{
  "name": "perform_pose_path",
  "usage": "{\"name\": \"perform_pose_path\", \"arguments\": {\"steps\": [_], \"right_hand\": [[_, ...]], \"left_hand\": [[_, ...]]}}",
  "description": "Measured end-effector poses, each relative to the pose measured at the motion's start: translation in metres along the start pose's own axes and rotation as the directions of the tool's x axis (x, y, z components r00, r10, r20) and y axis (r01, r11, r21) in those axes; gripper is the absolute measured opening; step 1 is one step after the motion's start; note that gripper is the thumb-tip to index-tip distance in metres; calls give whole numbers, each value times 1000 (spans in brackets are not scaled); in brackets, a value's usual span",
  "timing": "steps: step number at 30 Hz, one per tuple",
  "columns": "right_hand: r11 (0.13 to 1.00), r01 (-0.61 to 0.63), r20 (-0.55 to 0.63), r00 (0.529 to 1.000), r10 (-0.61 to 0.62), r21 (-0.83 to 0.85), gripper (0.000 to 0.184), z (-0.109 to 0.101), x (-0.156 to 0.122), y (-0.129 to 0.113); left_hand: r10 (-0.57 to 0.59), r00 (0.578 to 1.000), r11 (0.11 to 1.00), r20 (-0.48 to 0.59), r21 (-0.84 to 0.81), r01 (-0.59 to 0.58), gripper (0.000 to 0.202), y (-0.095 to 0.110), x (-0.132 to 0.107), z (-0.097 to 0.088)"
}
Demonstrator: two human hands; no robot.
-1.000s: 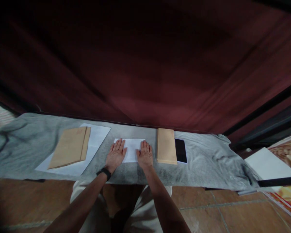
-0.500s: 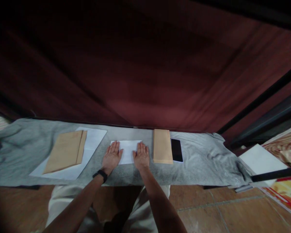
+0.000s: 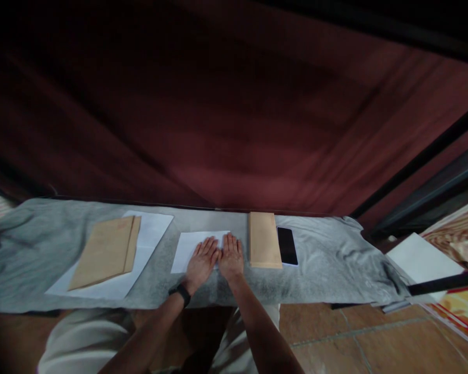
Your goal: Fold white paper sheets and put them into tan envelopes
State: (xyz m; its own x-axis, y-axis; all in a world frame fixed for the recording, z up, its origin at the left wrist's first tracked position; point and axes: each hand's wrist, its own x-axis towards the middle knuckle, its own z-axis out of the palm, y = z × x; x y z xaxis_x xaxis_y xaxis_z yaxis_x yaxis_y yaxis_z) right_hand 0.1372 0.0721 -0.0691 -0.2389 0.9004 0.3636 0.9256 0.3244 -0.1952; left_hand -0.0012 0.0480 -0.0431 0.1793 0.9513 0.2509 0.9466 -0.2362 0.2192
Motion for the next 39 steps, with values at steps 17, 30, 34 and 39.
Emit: {"name": "perform_pose_path", "arguments": {"steps": [17, 30, 34, 39], "right_hand": [[994, -101, 88, 991, 97, 38, 51, -11, 25, -28], [999, 0, 136, 991, -5, 35, 55, -5, 23, -24], [1000, -14, 85, 996, 14, -2, 57, -7, 14, -8], [1000, -22, 86, 996, 22, 5, 57, -7, 10, -8]], "left_hand": [[-188, 981, 976, -39, 101, 191, 63, -72, -25, -20], [-171, 983, 979, -67, 100, 177, 63, -71, -27, -20], [-171, 983, 981, -72, 74, 177, 63, -71, -29, -21], [-206, 972, 974, -111, 73, 215, 62, -43, -19, -16]]}}
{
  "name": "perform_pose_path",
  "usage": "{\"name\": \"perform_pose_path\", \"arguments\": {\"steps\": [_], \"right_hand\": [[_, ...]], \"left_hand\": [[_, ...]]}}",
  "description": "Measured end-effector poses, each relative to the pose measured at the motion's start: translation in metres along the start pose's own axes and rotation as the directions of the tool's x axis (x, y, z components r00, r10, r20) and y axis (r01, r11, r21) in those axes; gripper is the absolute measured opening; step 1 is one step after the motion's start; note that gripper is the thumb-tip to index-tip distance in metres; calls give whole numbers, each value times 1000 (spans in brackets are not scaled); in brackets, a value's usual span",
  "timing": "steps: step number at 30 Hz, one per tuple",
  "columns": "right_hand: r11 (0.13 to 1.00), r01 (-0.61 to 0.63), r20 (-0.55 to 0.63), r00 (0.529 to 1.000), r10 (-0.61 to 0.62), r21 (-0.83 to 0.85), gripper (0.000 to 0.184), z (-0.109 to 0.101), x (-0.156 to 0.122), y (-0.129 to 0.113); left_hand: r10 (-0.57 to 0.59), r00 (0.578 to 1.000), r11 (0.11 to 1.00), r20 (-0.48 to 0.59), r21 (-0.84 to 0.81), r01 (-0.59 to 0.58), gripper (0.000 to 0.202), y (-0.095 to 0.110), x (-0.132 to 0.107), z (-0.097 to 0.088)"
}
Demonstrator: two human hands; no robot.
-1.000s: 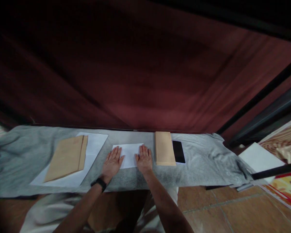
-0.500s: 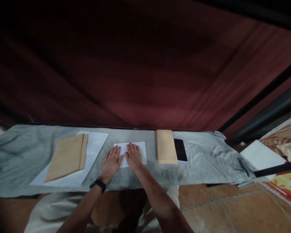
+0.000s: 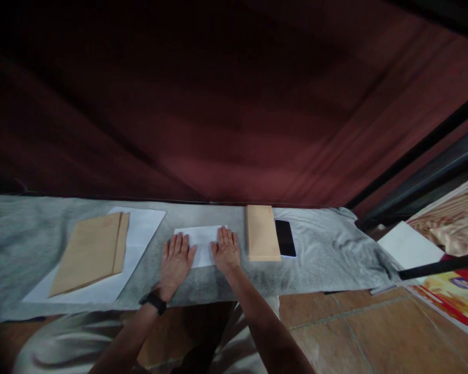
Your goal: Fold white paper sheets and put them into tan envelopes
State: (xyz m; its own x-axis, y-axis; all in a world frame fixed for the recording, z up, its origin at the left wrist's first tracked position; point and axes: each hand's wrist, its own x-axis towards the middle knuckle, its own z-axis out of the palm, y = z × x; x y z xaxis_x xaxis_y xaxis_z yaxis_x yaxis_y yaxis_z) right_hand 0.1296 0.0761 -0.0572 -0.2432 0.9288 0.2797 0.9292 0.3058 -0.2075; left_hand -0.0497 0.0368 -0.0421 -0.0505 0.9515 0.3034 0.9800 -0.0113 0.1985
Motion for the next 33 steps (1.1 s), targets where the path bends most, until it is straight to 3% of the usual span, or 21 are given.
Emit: {"name": "perform_pose_path", "arguments": {"steps": [4, 7, 12, 22, 33], "right_hand": [[1000, -3, 60, 998, 3, -7, 56, -3, 1, 1], [1000, -7, 100, 995, 8, -13, 56, -4, 1, 1], [1000, -19, 66, 998, 18, 8, 58, -3, 2, 0], [999, -39, 79, 996, 38, 18, 60, -1, 3, 0], [999, -39, 79, 996, 38, 17, 59, -2, 2, 0]], "left_hand": [[145, 985, 987, 89, -88, -137, 58, 46, 13, 11], [160, 979, 981, 128, -128, -144, 58, 60, 23, 19], [140, 985, 985, 101, -112, -129, 62, 37, 27, 22], [-13, 1000, 999, 25, -29, 14, 65, -4, 23, 10], [-139, 990, 990, -35, -4, 139, 67, -34, -24, -10]]}}
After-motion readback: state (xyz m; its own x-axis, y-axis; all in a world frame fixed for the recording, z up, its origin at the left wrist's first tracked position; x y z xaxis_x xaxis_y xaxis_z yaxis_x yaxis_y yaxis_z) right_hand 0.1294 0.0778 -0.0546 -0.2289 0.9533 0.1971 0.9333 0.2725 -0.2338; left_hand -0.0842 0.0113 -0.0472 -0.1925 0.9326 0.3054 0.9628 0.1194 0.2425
